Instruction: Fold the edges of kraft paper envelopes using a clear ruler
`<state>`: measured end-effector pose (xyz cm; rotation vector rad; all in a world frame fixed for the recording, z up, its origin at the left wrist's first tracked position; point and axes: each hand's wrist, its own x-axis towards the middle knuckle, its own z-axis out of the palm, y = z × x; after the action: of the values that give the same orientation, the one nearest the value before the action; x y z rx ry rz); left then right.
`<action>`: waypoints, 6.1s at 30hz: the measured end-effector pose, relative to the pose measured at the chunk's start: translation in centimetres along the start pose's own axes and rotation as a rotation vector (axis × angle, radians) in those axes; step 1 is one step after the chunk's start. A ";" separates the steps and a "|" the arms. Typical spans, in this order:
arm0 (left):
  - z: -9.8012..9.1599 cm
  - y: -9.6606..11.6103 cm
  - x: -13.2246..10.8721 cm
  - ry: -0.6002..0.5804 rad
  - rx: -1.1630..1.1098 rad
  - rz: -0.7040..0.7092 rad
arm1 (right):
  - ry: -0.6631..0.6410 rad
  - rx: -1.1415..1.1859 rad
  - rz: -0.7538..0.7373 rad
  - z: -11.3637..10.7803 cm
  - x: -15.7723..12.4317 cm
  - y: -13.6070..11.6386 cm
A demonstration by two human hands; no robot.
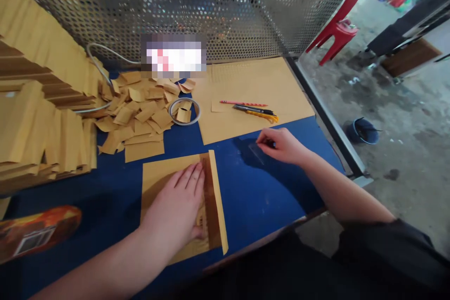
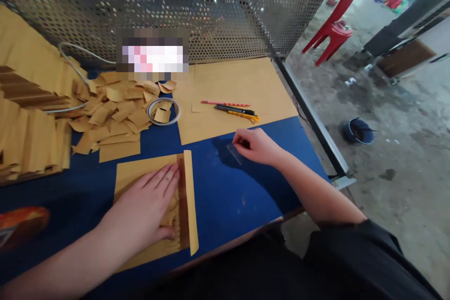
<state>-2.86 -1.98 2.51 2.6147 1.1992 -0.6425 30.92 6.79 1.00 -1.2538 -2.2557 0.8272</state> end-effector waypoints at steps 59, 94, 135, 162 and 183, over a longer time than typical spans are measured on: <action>1.8 -2.6 1.3 0.397 -0.112 0.140 | 0.090 -0.090 -0.108 9.5 -6.4 -9.0; 2.2 -1.5 5.5 0.693 -0.138 0.066 | 0.404 -0.221 -0.383 9.4 -16.0 -7.0; 3.3 0.4 5.5 0.588 -0.429 0.161 | -0.078 -0.341 -0.361 10.9 -7.7 -5.7; 4.5 1.3 5.0 0.531 -0.316 0.068 | -0.005 -0.133 0.185 3.8 3.4 -2.3; 4.2 1.5 5.3 0.503 -0.324 0.064 | -0.011 -0.056 0.202 5.5 6.6 -5.2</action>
<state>0.05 -0.81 -3.72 2.5838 1.2062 0.2293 21.05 8.74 1.00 -1.5250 -2.2003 0.8489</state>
